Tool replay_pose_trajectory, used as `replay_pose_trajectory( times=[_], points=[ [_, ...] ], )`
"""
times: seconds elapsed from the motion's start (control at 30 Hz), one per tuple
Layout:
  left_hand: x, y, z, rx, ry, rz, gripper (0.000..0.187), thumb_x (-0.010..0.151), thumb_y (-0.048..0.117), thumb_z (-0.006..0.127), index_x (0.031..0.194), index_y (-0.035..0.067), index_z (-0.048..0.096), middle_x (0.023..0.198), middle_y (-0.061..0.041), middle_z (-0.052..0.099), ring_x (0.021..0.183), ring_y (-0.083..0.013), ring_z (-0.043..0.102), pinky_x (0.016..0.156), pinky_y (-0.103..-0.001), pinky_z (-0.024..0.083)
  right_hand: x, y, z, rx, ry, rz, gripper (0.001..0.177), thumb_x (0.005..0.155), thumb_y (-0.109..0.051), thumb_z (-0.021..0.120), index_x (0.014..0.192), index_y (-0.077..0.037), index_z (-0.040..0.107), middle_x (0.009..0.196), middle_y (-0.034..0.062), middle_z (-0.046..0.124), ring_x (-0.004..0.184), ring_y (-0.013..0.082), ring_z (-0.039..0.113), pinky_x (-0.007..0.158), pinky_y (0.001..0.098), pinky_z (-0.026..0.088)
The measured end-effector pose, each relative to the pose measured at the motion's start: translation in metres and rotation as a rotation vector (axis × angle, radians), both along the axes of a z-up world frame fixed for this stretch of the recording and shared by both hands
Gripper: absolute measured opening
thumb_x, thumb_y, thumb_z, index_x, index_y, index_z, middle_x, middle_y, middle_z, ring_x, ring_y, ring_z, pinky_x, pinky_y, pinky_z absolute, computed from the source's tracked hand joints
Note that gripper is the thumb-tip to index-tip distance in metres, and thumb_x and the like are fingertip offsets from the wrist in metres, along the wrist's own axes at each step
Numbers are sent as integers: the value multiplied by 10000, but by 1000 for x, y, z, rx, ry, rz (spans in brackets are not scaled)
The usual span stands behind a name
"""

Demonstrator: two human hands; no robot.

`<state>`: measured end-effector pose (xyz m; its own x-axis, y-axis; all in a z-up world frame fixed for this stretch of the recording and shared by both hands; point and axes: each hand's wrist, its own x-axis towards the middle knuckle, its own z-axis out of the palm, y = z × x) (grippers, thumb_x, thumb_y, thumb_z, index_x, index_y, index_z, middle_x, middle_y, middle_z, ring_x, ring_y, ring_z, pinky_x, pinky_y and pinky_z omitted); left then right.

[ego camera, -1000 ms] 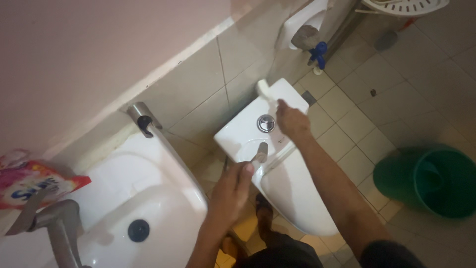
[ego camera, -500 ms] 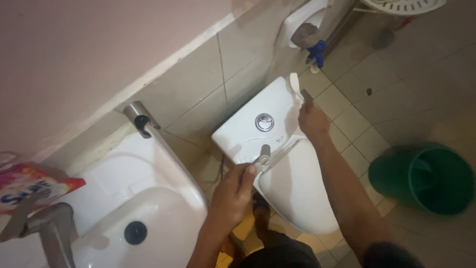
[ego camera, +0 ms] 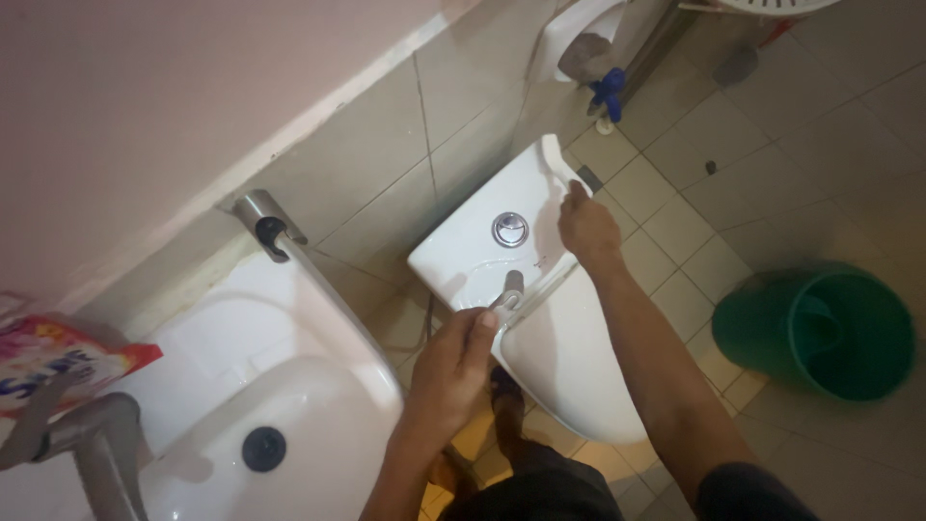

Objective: The person cleans a toilet by spraying water from a handheld bidet sprayer and scrubbing the exterior surfaces with a toilet brush. They repeatedly rinse the brush and continue scrubbing the tank and bowl while wearing flip-flops.

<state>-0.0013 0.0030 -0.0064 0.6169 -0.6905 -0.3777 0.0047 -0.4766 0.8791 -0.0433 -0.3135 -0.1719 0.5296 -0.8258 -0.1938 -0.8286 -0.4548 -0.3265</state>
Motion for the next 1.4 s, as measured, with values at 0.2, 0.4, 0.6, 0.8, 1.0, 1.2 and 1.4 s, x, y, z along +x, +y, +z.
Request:
replay_pose_trajectory(
  times=[0.2,0.4,0.6,0.8,1.0,1.2,1.4],
  points=[
    [-2,-1,-1,-46,-22,12,542,992,514,445,1189,75,695,909,-144,738,860,-279,727,817,-399,544,22,36,-28,49,17,100,499,1075,-413,315,1530,-248,438,1041,261,716,966,473,686,874,576,532],
    [-1,2,-1,-34,-52,-17,541,1006,511,430,1220,82,682,981,-174,753,937,-314,733,863,-417,538,24,119,-45,120,26,317,575,1016,-355,361,1564,-184,387,917,214,742,871,394,735,805,535,580],
    [-1,2,4,-26,-68,-3,585,991,537,427,1311,99,648,1176,-211,729,1122,-370,701,972,-443,513,2,193,-18,-272,459,941,772,1007,-474,414,1620,-21,292,1457,253,506,1320,349,469,1129,444,357],
    [0,1,1,47,-1,-59,585,1000,543,383,1380,169,625,1168,-202,732,1133,-365,691,991,-445,505,6,181,1,-381,520,957,692,945,-429,458,1556,-145,302,1598,78,357,1445,233,353,995,606,414],
    [0,0,-8,-15,-80,-56,562,1020,523,396,1242,85,668,1035,-190,746,983,-333,728,878,-449,535,20,131,-6,219,91,377,533,1027,-368,448,1547,-250,420,1042,154,745,934,333,734,812,472,592],
    [-1,3,0,-15,-8,-15,583,989,544,423,1202,69,689,921,-175,732,873,-306,723,810,-408,533,34,55,-10,45,210,319,477,1101,-446,319,1502,-236,470,1059,221,741,964,414,733,846,552,571],
    [0,1,10,-40,-25,3,602,980,552,434,1179,52,703,874,-159,735,863,-292,723,811,-393,531,35,-2,15,-70,154,201,480,1085,-401,313,1513,-221,438,1077,239,721,1010,440,698,876,575,537]
  ],
)
